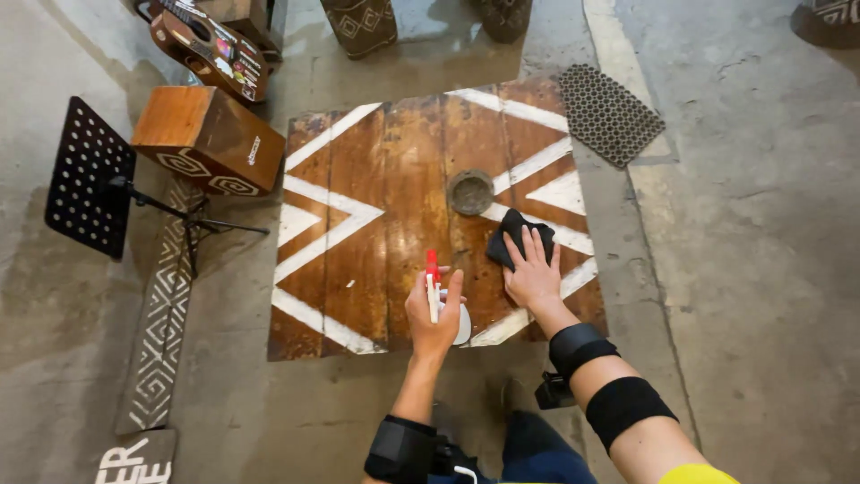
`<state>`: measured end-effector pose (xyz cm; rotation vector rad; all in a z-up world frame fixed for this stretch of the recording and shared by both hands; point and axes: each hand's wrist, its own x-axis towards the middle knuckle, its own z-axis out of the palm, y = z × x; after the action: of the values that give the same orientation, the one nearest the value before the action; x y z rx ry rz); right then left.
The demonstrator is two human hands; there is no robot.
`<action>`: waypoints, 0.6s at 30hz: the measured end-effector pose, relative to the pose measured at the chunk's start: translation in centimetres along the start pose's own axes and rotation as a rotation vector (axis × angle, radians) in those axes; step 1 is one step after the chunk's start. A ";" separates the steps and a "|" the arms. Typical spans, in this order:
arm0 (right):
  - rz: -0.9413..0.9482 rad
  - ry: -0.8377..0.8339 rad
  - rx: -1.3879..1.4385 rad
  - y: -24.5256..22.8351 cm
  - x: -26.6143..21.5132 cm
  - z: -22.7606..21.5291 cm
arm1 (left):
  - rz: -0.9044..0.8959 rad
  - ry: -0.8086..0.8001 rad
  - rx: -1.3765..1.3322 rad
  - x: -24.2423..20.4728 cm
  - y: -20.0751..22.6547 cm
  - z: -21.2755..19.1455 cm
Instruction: The person places a wooden board on a bench, then sprays a liquid onto a patterned wooden table and wipes the surface with a black cloth. The person repeatedly sprays and wipes different areas of the table.
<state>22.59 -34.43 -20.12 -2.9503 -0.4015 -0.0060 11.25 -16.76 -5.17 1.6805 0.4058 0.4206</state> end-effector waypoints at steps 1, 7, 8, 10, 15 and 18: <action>-0.002 -0.004 -0.002 1.1 0.0 0.1 | -0.004 0.002 -0.001 -0.2 0.2 0.8; 0.038 0.106 -0.027 4.9 -2.2 -1.1 | 0.081 -0.016 -0.051 -0.9 0.7 3.8; 0.069 0.121 -0.003 5.2 -2.8 -1.2 | 0.043 -0.015 -0.037 -1.0 0.8 3.9; 0.101 0.138 0.016 5.6 -4.0 -1.0 | 0.006 -0.015 -0.027 -1.3 1.0 4.1; 0.120 0.197 0.116 3.6 -6.8 -0.5 | 0.044 0.000 -0.049 -1.9 1.3 2.2; 0.087 0.183 0.103 0.9 -7.7 0.7 | 0.052 0.015 -0.075 -2.8 0.9 -0.5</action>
<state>15.39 -37.18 -21.17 -2.8318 -0.2395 -0.2355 8.61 -17.86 -4.36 1.6190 0.3539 0.4818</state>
